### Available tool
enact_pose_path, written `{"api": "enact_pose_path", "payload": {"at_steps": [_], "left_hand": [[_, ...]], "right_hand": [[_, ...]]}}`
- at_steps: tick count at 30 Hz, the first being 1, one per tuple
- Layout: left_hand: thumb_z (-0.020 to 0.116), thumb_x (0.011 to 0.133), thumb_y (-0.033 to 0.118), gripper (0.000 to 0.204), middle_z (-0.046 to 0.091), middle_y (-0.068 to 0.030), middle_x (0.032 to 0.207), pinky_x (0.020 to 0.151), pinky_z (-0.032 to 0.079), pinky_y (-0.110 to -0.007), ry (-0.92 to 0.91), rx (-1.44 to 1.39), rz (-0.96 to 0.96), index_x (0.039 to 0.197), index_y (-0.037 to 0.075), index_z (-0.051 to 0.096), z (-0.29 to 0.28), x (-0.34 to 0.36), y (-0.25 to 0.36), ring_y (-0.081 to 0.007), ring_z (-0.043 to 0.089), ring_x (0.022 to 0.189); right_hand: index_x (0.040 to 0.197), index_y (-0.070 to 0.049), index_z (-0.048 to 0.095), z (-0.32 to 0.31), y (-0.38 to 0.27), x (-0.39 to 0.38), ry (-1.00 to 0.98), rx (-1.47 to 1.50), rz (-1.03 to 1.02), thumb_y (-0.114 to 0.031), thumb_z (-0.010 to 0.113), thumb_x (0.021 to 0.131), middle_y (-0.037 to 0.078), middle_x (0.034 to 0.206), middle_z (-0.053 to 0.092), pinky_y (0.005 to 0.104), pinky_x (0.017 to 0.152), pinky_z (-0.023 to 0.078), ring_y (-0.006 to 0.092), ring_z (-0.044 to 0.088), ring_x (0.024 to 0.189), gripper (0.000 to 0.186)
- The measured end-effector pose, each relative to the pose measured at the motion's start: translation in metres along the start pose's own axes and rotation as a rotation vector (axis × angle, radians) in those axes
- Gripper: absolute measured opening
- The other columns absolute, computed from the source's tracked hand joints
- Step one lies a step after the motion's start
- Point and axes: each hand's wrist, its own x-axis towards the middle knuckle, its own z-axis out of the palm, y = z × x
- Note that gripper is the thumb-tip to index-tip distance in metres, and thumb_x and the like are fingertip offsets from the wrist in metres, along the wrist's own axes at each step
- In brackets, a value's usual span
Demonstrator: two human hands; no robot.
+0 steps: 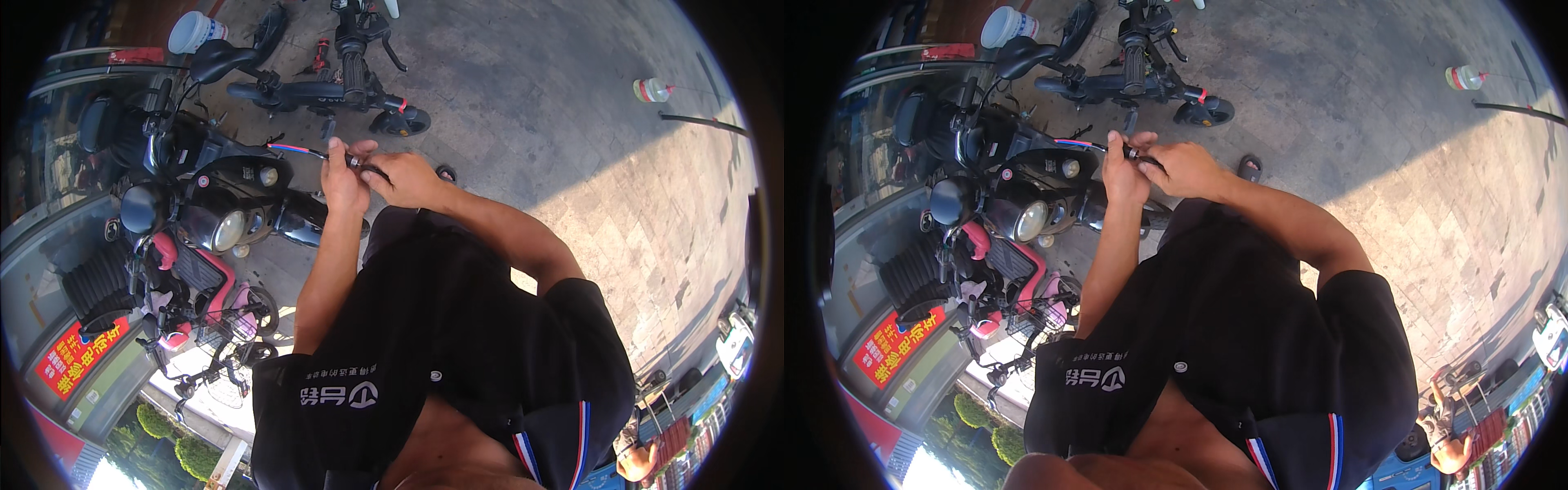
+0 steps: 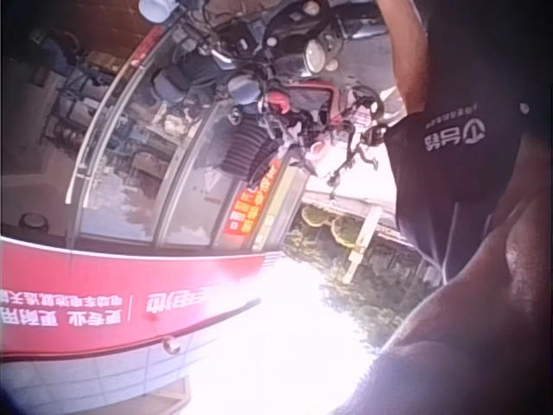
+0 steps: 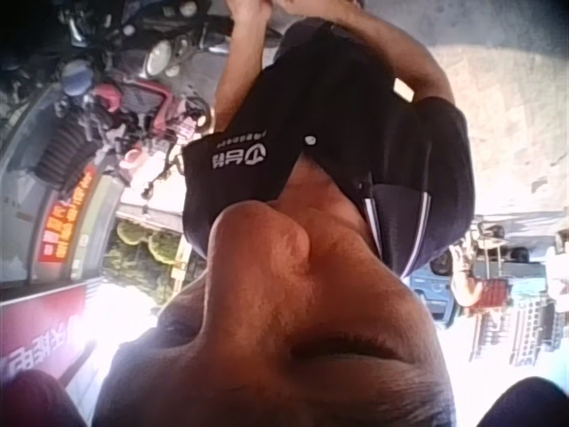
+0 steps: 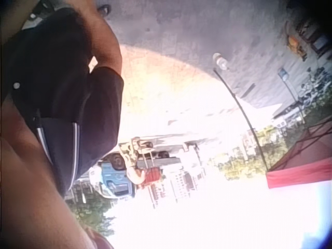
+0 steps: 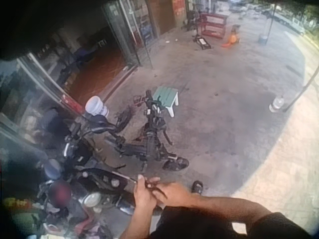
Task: The person removes a small black electrical component from a scooter handlebar, then walks to a shelf to retrieve a replacement part. They compare the old and new parts, then return to the scooter to install the new component, connecting wires and securing it in place.
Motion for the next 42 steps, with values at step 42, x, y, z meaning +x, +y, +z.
{"api": "enact_pose_path", "payload": {"at_steps": [42], "left_hand": [[0.059, 0.093, 0.027, 0.024, 0.064, -0.0089, 0.087, 0.06, 0.045, -0.027, -0.124, 0.343, -0.419, 0.108, 0.009, 0.054, -0.024, 0.031, -0.02, -0.0162, 0.055, 0.066]], "right_hand": [[0.107, -0.001, 0.059, 0.021, 0.102, -0.055, 0.133, 0.921, 0.642, -0.012, 0.043, 0.098, 0.004, 0.083, 0.062, 0.0222, 0.062, 0.046, 0.0068, 0.057, 0.072, 0.021]]}}
